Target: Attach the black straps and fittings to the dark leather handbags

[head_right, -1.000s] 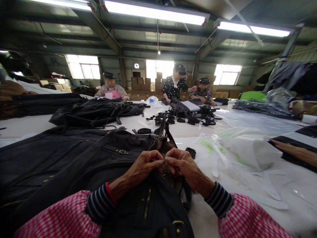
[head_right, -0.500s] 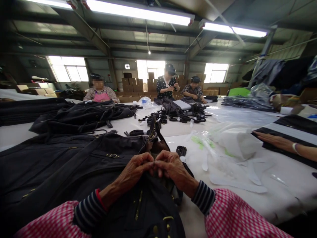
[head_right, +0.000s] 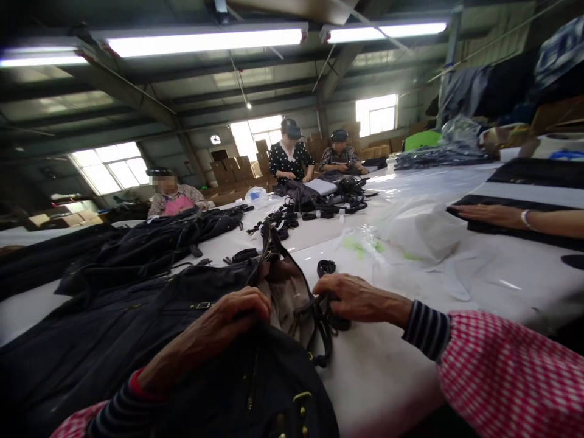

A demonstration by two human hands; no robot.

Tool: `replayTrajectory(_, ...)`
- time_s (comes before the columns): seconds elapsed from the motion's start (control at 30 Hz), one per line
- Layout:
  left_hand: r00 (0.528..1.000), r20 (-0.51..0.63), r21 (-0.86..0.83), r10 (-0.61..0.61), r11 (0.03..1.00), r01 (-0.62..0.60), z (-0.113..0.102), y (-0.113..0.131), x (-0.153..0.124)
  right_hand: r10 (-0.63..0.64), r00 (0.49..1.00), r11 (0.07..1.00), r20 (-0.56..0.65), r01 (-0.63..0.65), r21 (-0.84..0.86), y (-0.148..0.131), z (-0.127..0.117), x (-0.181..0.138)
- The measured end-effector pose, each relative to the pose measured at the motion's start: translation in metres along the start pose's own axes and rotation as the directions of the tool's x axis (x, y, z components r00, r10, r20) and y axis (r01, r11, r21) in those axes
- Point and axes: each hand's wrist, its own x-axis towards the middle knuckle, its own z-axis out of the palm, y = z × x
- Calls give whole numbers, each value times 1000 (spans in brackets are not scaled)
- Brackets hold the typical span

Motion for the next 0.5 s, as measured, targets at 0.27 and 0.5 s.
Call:
replayTrajectory(0.27,974,220,688,-58,717,-113,26,33,11,-136,985,926,107,164,-340,12,9,3)
replayTrajectory(0.5,962,261,703,84,666,-249,-18,38,22,-190,981,854,-46,142,-500,28,1,4)
